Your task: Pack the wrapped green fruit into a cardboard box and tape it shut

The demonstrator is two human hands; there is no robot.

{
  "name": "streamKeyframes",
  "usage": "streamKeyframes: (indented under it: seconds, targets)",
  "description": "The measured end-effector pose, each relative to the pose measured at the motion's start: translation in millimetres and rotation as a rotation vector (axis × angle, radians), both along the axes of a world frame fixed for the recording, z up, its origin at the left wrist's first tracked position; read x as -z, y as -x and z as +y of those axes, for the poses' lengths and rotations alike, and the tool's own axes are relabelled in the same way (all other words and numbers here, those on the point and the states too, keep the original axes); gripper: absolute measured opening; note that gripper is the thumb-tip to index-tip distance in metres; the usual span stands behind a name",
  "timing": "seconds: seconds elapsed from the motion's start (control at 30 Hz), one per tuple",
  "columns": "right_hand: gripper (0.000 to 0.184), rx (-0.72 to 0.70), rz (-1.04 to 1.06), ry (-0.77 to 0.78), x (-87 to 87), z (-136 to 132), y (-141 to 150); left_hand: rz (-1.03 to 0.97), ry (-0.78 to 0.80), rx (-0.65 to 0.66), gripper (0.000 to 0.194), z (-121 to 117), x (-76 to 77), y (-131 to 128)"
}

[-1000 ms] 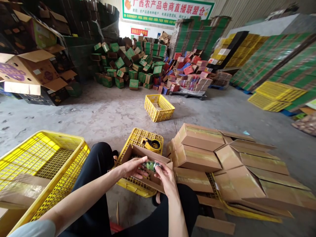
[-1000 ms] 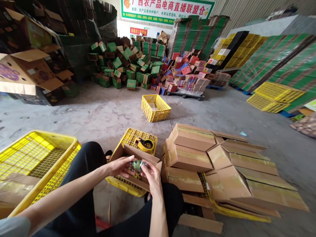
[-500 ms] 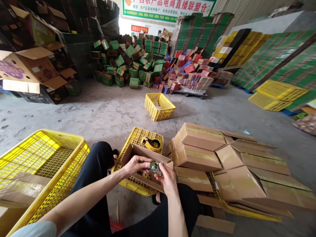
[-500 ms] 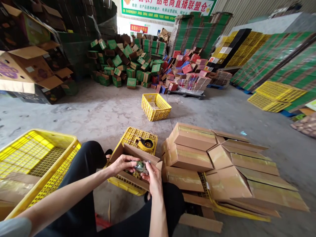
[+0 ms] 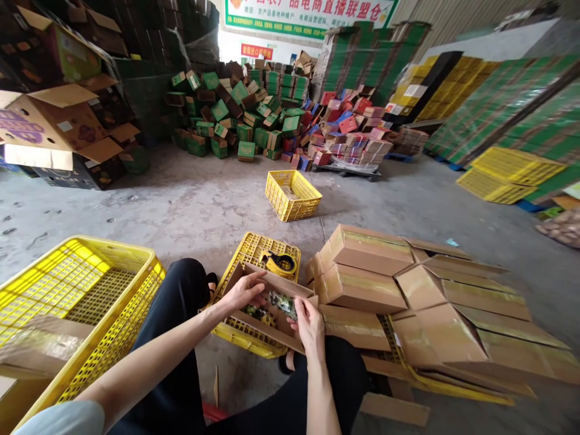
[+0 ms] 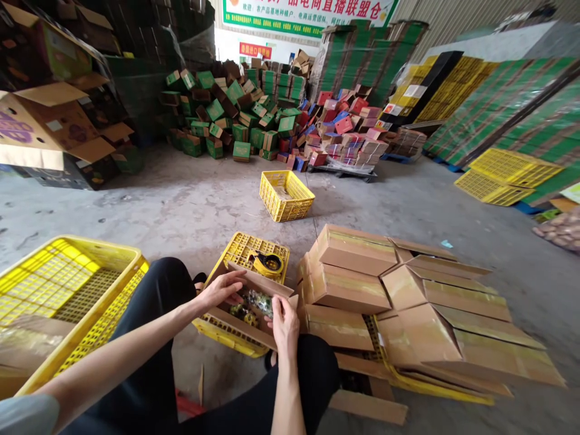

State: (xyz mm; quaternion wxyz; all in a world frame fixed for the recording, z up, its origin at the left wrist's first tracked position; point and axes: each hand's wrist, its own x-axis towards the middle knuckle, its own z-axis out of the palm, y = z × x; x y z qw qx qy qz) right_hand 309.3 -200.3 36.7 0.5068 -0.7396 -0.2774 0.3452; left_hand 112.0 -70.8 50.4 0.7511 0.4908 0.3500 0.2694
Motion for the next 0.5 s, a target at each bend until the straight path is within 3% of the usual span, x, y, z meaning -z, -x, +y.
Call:
streamKeyframes:
  seconds: [0.1,0.2,0.37,0.5]
  targets:
    - [0.062,-0.042,-0.317,-0.015,6.5,-1.6,-1.5,0.034,-0.062,-0.096,0.059,9.1,1.1,12.4]
    - [0.065,-0.051,-0.507,-0.035,8.9,-1.8,-1.1,0.065,-0.121,-0.164,0.056,17.9,-0.4,28.9]
    - [0.065,0.122,-0.697,-0.124,11.4,-3.6,-12.8,0.172,-0.333,-0.249,0.057,36.6,2.2,60.9]
    - [0.077,0.167,-0.683,0.070,26.3,-3.5,-25.3,0.372,-0.501,-0.321,0.060,46.4,24.7,79.3]
